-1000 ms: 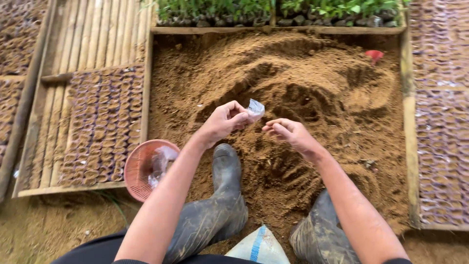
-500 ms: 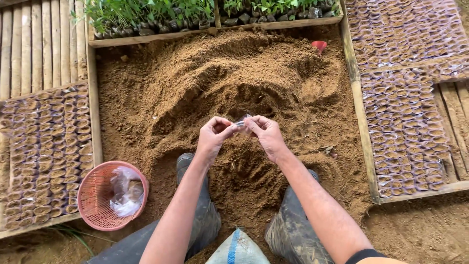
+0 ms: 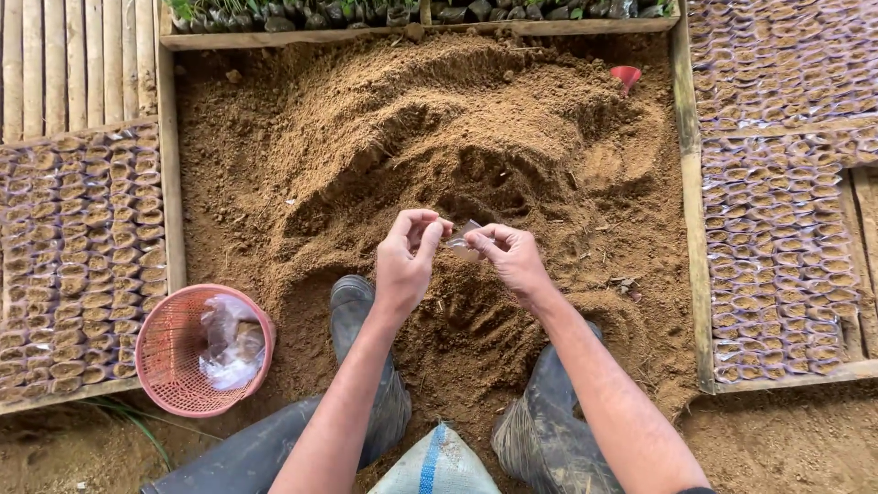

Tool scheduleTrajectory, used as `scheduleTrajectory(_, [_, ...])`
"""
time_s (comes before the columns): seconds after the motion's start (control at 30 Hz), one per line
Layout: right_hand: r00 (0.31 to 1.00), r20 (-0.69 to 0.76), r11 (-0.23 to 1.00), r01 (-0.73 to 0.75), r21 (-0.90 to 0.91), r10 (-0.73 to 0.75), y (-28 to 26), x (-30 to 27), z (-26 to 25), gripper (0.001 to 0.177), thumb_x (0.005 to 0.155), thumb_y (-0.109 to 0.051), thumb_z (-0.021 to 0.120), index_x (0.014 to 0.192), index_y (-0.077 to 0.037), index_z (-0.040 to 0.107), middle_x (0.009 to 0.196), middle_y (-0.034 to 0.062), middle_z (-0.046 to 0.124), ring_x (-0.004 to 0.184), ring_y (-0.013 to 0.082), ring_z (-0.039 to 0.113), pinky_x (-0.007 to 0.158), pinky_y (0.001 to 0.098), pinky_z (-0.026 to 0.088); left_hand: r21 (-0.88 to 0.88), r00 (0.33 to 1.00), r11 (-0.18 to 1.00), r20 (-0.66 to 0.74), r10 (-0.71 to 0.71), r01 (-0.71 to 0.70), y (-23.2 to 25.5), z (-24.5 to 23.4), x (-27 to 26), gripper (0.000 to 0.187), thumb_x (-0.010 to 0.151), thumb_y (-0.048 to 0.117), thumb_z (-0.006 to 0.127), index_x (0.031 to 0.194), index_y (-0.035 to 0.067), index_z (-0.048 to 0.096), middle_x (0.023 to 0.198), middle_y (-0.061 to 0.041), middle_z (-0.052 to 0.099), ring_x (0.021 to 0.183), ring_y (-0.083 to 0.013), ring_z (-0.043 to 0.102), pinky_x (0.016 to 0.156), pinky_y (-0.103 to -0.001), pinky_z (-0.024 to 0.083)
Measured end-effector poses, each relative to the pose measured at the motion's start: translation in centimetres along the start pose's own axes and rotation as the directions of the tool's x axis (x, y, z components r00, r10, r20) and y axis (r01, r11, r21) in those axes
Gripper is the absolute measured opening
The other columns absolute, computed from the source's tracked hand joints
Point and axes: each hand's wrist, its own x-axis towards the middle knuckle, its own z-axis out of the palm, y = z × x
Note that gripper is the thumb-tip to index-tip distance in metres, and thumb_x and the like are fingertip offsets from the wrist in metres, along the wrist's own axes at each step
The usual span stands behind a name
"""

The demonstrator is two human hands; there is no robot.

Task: Filling small seedling pots with soil and arranging them in a tray

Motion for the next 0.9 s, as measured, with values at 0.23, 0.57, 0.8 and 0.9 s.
scheduleTrajectory(0.23, [0.999,0.034,1.0,-0.018,-0.007,0.018,-0.2,-0.1,1.0,0.014,0.094,-0.024,0.076,0.095,-0.01,0.079,0.082,0.0029,0.075,0.074,0.0084,0.064,0.074,0.021,0.046,0.085,1.0,0.996,0.021,-0.001,0.0,-3.1,-1.4,0.0,0.02,0.1,0.019,0.067,0.114,0.006,0.062,0.098,-0.009,0.074,0.088,-0.0147,0.069,0.079,-0.031,0.057])
scheduleTrajectory(0.57, [0.999,0.035,1.0,-0.031,-0.001,0.031,1.1,0.1,1.2,0.018,0.096,-0.021,0.074,0.108,-0.007,0.076,0.087,0.008,0.075,0.08,0.0125,0.068,0.079,0.0278,0.055,0.225,0.995,0.974,0.095,-0.031,0.009,-4.9,-2.0,0.0,0.036,0.082,0.01,0.081,0.115,0.013,0.067,0.083,-0.003,0.076,0.078,-0.0154,0.071,0.066,-0.027,0.054])
scheduleTrajectory(0.8, [0.999,-0.026,0.998,-0.047,0.037,0.047,0.9,-0.1,1.4,0.012,0.099,-0.015,0.068,0.105,-0.005,0.071,0.083,0.0041,0.069,0.074,0.0071,0.059,0.067,0.0175,0.046,0.22,0.99,0.969,0.057,-0.129,0.113,-4.5,-2.3,0.0,0.044,0.087,0.007,0.076,0.129,0.01,0.063,0.088,-0.009,0.077,0.085,-0.0214,0.071,0.072,-0.032,0.059])
scheduleTrajectory(0.9, [0.999,-0.017,0.999,0.029,-0.046,-0.03,1.5,0.2,1.1,0.012,0.098,-0.016,0.072,0.102,-0.005,0.072,0.082,0.0076,0.07,0.075,0.0119,0.064,0.07,0.0231,0.05,0.252,0.968,0.946,0.089,-0.233,0.204,-0.8,-2.5,-0.4,0.048,0.091,0.016,0.073,0.137,0.008,0.06,0.093,-0.012,0.078,0.09,-0.0238,0.073,0.079,-0.037,0.059])
